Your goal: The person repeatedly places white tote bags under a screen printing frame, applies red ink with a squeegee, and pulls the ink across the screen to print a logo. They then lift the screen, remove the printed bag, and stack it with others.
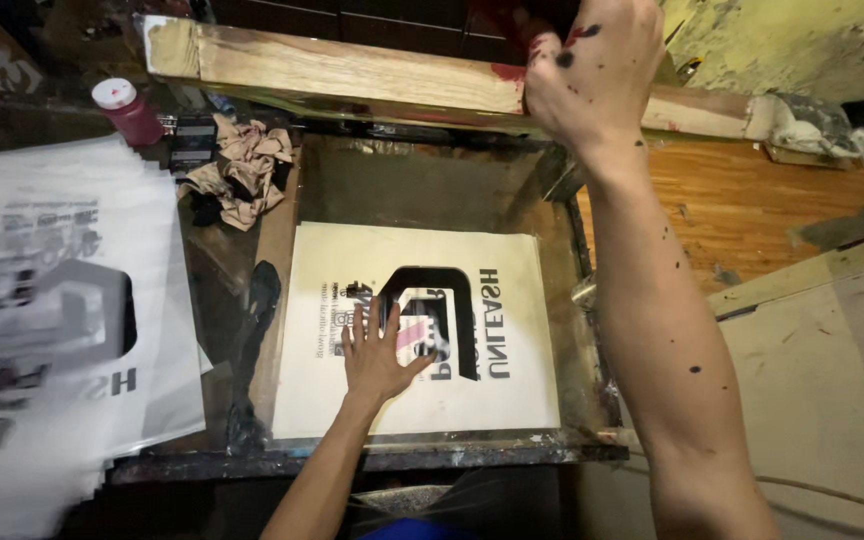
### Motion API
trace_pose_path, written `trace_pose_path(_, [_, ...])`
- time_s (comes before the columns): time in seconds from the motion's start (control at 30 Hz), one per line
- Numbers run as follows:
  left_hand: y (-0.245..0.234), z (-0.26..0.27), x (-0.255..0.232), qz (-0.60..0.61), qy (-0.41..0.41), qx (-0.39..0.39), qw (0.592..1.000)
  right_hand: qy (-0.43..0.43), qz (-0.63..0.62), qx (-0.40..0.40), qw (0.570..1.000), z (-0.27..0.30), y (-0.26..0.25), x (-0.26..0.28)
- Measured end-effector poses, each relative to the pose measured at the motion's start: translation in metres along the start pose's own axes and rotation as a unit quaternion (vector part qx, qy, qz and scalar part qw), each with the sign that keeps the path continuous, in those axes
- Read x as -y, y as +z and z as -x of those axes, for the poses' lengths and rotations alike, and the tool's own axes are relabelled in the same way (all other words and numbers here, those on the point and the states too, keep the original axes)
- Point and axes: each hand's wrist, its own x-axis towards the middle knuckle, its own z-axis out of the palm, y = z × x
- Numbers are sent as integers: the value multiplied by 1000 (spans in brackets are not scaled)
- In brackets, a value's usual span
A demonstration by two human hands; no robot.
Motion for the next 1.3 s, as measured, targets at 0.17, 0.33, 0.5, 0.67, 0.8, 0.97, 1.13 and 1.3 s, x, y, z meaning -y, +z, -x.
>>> trace_pose_path(0.17, [3,-5,-1,-8,-5,0,1000,7,-5,4,1000,0,1,-2])
trace_pose_path(0.33, [7,-7,1,2,0,-15,1000,-26,-30,-19,999,0,-7,6])
trace_pose_path(0.5, [6,-7,0,2,0,-7,1000,-22,-29,-17,999,-1,-9,8])
trace_pose_path(0.67, [1,-6,0,12,6,-41,999,-10,-28,-12,999,0,-11,7])
trace_pose_path(0.8, [-69,28,3,157,-44,-97,982,-56,-89,-44,994,38,-36,34])
trace_pose_path(0.97, [-74,59,111,597,137,-304,729,-118,-117,-125,978,211,-13,45])
trace_pose_path(1.13, [-74,118,126,367,-172,-179,897,1,-75,245,967,288,18,58])
trace_pose_path(1.3, [-10,124,145,256,-238,-197,916,40,-7,406,913,254,128,60])
